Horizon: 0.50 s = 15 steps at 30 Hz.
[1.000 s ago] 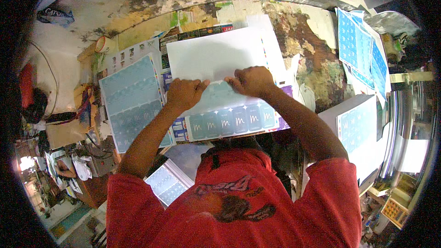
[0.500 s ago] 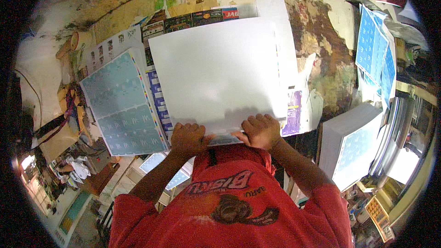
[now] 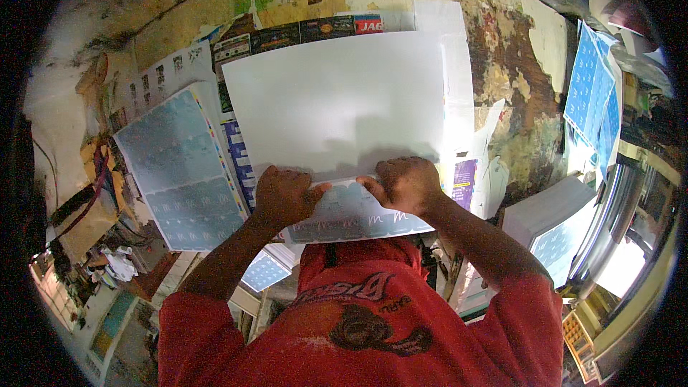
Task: The person picks up a stack of paper and then individually picks up printed blue sheets, placing them onto the stack and aligning the edges by hand.
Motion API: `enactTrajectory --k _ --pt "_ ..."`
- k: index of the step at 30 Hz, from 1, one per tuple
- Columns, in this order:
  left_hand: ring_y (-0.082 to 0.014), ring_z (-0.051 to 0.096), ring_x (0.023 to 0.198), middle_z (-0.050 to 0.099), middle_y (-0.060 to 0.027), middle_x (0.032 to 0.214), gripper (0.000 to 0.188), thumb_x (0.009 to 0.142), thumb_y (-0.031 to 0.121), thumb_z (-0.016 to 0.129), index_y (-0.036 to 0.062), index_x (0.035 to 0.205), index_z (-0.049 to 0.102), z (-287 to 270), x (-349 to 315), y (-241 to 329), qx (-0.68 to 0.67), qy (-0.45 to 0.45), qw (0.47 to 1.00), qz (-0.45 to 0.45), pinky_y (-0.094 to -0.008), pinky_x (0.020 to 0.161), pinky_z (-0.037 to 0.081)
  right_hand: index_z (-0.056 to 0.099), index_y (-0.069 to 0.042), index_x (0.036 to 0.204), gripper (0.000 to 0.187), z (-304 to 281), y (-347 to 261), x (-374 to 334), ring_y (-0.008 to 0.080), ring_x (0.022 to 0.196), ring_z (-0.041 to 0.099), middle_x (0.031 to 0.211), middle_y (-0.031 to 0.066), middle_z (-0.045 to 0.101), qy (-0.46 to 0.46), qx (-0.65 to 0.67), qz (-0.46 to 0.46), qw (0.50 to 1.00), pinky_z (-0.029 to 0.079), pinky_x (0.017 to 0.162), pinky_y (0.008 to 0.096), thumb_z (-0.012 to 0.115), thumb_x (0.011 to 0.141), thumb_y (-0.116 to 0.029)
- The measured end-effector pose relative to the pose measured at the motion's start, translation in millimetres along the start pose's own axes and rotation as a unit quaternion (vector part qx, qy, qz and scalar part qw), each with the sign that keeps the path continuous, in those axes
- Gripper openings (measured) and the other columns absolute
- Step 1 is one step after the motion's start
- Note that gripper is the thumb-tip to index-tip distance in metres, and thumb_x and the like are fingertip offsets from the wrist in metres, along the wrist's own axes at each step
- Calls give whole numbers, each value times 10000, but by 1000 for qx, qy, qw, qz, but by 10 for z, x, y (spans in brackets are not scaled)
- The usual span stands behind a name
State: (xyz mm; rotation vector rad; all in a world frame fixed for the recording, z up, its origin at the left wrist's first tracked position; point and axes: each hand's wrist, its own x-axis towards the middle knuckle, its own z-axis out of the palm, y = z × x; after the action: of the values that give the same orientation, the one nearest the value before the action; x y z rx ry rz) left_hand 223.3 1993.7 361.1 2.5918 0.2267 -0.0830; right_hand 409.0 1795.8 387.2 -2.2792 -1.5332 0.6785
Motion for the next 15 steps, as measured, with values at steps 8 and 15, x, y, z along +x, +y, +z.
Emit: enactTrajectory --k 8,15 --pt "-339 624 568 612 -136 597 523 967 485 531 73 659 623 -557 -80 298 23 -11 999 -29 -473 613 459 626 -79 664 499 -588 -379 -7 344 568 645 587 125 613 -23 -85 -13 996 511 523 444 575 940 -491" --pt "-342 628 578 606 -140 600 535 945 513 565 71 649 623 -2599 -149 1348 109 82 991 1 -461 602 456 604 -79 665 414 -2330 -1260 -265 307 493 582 564 106 549 169 -128 -155 965 449 488 396 685 883 -422"
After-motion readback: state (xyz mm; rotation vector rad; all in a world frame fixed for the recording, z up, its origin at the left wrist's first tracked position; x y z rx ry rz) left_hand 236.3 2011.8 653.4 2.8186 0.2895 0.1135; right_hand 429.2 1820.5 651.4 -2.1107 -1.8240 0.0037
